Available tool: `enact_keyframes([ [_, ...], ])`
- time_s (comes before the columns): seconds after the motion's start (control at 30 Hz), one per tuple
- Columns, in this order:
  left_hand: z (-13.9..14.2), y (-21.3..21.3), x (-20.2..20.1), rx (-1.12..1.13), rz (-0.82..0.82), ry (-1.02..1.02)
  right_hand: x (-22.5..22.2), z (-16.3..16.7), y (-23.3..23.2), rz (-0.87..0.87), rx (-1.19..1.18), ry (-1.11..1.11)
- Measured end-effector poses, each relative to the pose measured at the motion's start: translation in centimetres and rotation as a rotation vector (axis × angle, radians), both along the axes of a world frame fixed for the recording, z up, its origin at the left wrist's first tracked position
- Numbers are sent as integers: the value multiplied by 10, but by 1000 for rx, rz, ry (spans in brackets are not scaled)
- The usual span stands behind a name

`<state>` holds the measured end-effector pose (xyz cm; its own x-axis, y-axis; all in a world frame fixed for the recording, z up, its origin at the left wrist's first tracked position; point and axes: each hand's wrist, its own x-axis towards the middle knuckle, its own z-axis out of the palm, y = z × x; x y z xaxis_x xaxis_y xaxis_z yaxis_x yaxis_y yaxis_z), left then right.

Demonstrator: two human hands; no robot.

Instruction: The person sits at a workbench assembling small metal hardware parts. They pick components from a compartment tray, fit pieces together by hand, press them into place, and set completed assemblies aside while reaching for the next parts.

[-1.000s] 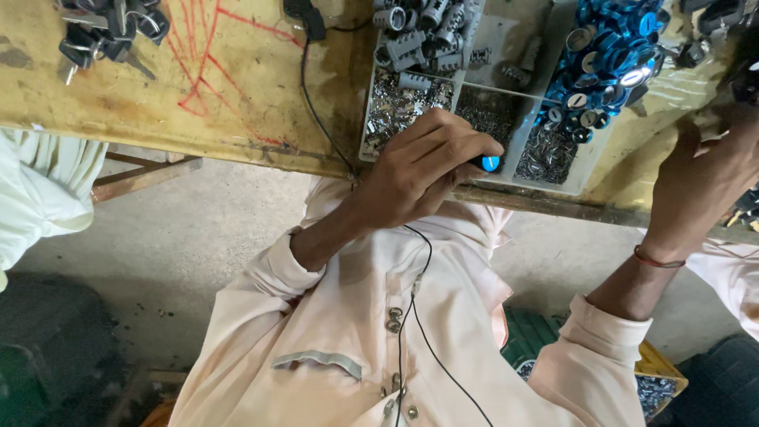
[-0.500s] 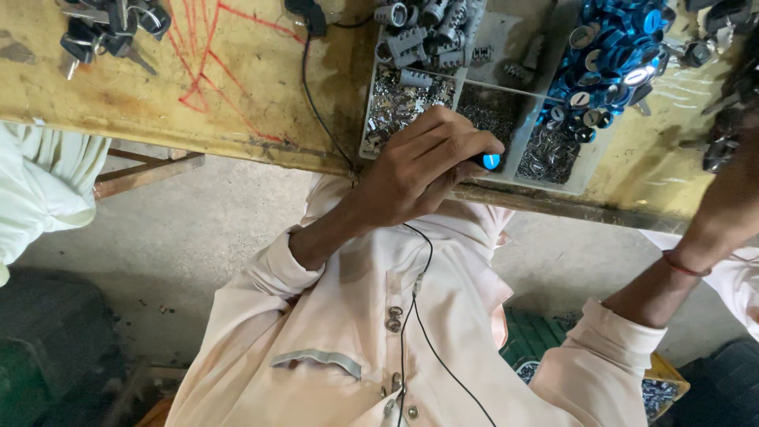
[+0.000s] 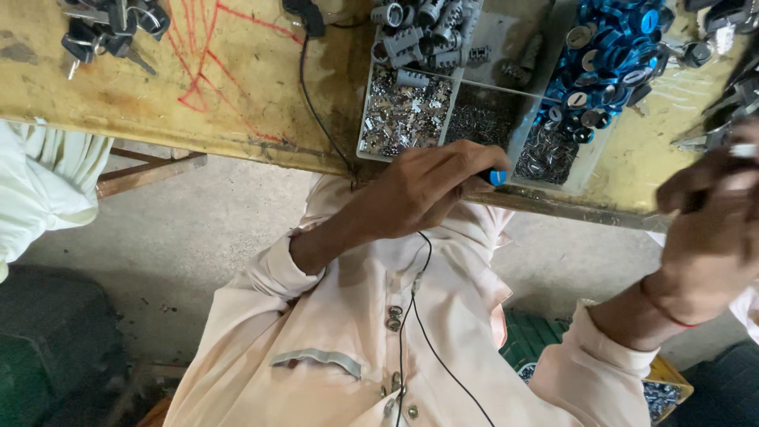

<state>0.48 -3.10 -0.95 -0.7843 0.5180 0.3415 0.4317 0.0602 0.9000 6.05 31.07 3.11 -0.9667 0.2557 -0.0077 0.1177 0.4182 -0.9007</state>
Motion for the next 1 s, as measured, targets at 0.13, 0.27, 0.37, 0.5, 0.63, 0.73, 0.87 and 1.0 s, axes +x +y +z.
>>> enact_keyframes([
  [0.13, 3, 8, 5, -133, 50, 201, 10, 19, -66, 269, -181, -49],
  [0.27, 8, 11, 5, -180, 52, 326, 3, 26, -109, 354, 154, -83],
  [0.37, 10, 6, 2, -250, 59, 401, -5, 36, -120, 443, 312, -64],
  [0.5, 7, 4, 7, -266, 6, 477, -8, 45, -122, 558, 484, -71],
  [0.63, -4, 15, 18, -162, -64, 305, -5, 39, -124, 657, 551, -56],
  [0.73, -10, 25, 24, -23, -40, 150, 2, 34, -121, 606, 512, -63],
  [0.87, -3, 26, 23, 181, 14, -109, 1, 24, -101, 181, 474, -131],
  [1.0, 8, -13, 6, -69, 239, -74, -15, -3, -63, -66, 811, -10],
])
